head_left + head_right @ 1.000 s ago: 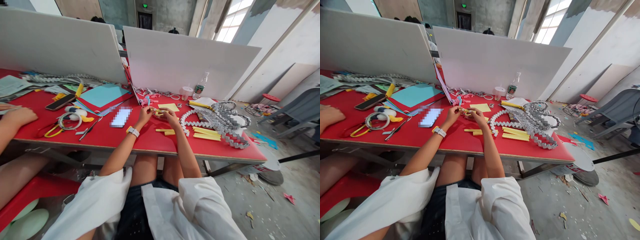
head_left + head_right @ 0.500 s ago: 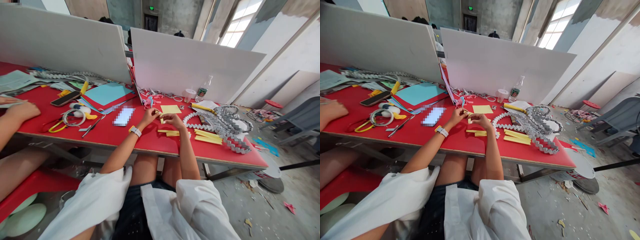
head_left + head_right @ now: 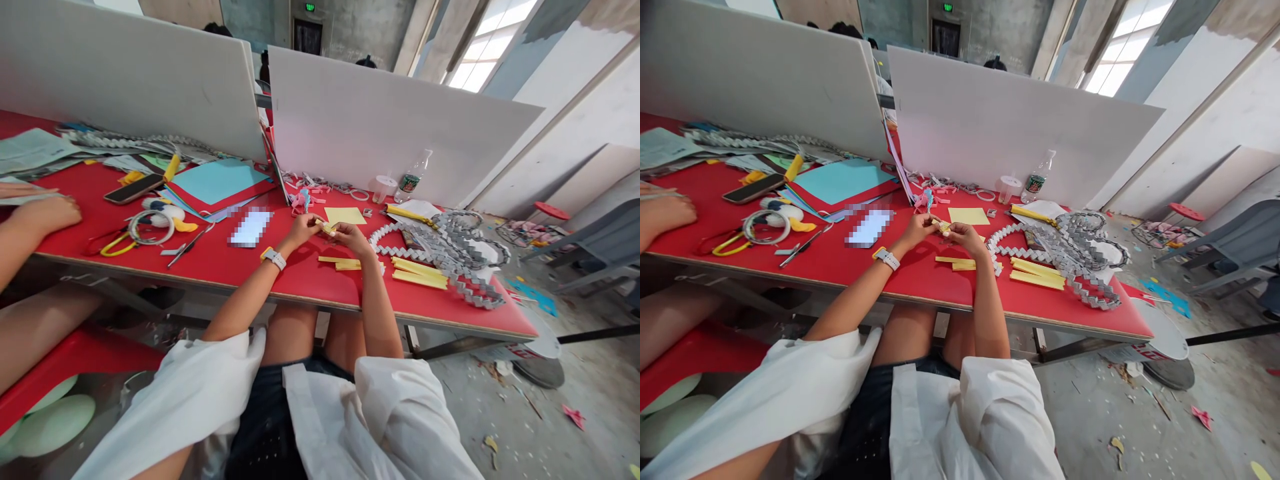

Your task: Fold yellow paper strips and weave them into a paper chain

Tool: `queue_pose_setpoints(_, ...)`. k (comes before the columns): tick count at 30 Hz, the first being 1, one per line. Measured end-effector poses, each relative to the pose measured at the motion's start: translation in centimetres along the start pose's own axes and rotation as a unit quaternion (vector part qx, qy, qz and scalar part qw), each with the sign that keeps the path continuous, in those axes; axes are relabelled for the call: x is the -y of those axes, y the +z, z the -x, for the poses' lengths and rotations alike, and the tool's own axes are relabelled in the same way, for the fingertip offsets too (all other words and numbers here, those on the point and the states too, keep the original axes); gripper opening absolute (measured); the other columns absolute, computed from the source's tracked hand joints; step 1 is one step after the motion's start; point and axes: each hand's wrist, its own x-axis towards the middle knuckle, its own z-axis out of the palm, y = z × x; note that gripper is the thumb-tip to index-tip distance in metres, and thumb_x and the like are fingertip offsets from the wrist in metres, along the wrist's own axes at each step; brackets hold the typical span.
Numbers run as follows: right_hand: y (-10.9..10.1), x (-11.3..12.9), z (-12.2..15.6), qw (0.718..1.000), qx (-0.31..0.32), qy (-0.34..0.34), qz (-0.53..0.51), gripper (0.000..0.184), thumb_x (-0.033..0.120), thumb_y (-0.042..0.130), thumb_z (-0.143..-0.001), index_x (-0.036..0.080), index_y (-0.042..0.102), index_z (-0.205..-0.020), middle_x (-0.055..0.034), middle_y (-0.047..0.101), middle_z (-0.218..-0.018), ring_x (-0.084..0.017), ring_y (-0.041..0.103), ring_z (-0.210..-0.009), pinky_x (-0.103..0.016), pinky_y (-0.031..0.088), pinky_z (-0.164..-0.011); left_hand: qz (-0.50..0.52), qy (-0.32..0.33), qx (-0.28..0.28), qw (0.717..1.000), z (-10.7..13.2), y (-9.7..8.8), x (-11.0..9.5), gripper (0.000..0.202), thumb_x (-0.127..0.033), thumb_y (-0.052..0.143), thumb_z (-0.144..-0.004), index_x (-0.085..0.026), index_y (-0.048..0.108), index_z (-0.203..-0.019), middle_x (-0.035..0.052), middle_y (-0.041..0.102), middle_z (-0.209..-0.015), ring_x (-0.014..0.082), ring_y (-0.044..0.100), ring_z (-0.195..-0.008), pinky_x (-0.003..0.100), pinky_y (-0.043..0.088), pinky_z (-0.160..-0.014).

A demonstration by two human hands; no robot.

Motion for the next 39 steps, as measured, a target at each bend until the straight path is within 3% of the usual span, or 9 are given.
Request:
queue_pose_setpoints(7,0.2,-0.5,-0.3,0.995,-0.087,0.015,0.046,0.037,0.041,0.081,-0.053,0.018,0.052,-0.059,0.0051,0.056,-0.053,-0.01,0.052,-0.054,-0.022,0.039,-0.052,-0.012,0.013,-0.009,1.0,-0.2,0.0,0.1,0.028,-0.037,0.072,-0.07,-0.013,0.067,-0.083,0.0067,0.07,-0.078,0.0167,0.065,-0.069,0.03,0.054,-0.066)
queue_pose_setpoints(14,0.6,-1.5,-0.8,0.985,-0.167,0.019,0.035,0.047,0.041,0.08,-0.054,0.022,0.052,-0.087,0.0099,0.053,-0.054,-0.012,0.059,-0.054,-0.024,0.044,-0.053,-0.022,0.028,-0.013,0.999,-0.3,-0.1,1.1,0.029,-0.04,0.071,-0.071,-0.015,0.067,-0.084,0.0063,0.07,-0.08,0.0169,0.065,-0.072,0.03,0.054,-0.066)
queue_pose_setpoints(21,0.3,-1.4,-0.8,0.984,-0.169,0.028,0.044,0.049,0.038,0.086,-0.046,0.02,0.058,-0.082,0.0096,0.051,-0.054,-0.009,0.054,-0.051,-0.023,0.044,-0.052,-0.033,0.035,0.003,0.999,-0.1,-0.2,1.0,0.032,-0.044,0.07,-0.073,-0.015,0.067,-0.087,0.0054,0.069,-0.076,0.0153,0.063,-0.068,0.028,0.053,-0.063)
queue_pose_setpoints(28,0.4,-1.2,-0.7,0.985,-0.161,0.033,0.059,0.045,0.04,0.087,-0.04,0.018,0.062,-0.071,0.0076,0.051,-0.048,-0.009,0.049,-0.048,-0.023,0.038,-0.047,-0.036,0.036,0.026,0.998,0.2,-0.1,0.3,0.034,-0.046,0.072,-0.073,-0.015,0.069,-0.089,0.0082,0.072,-0.084,0.0176,0.066,-0.072,0.032,0.055,-0.067)
queue_pose_setpoints(39,0.5,-0.7,-0.4,0.988,-0.147,0.033,0.04,0.032,0.042,0.081,-0.05,0.016,0.065,-0.057,0.0016,0.06,-0.05,-0.01,0.051,-0.049,-0.025,0.043,-0.051,-0.028,0.032,0.031,0.999,0.3,0.1,0.2,0.038,-0.044,0.078,-0.065,-0.014,0.068,-0.087,0.0091,0.072,-0.086,0.019,0.067,-0.076,0.032,0.056,-0.069)
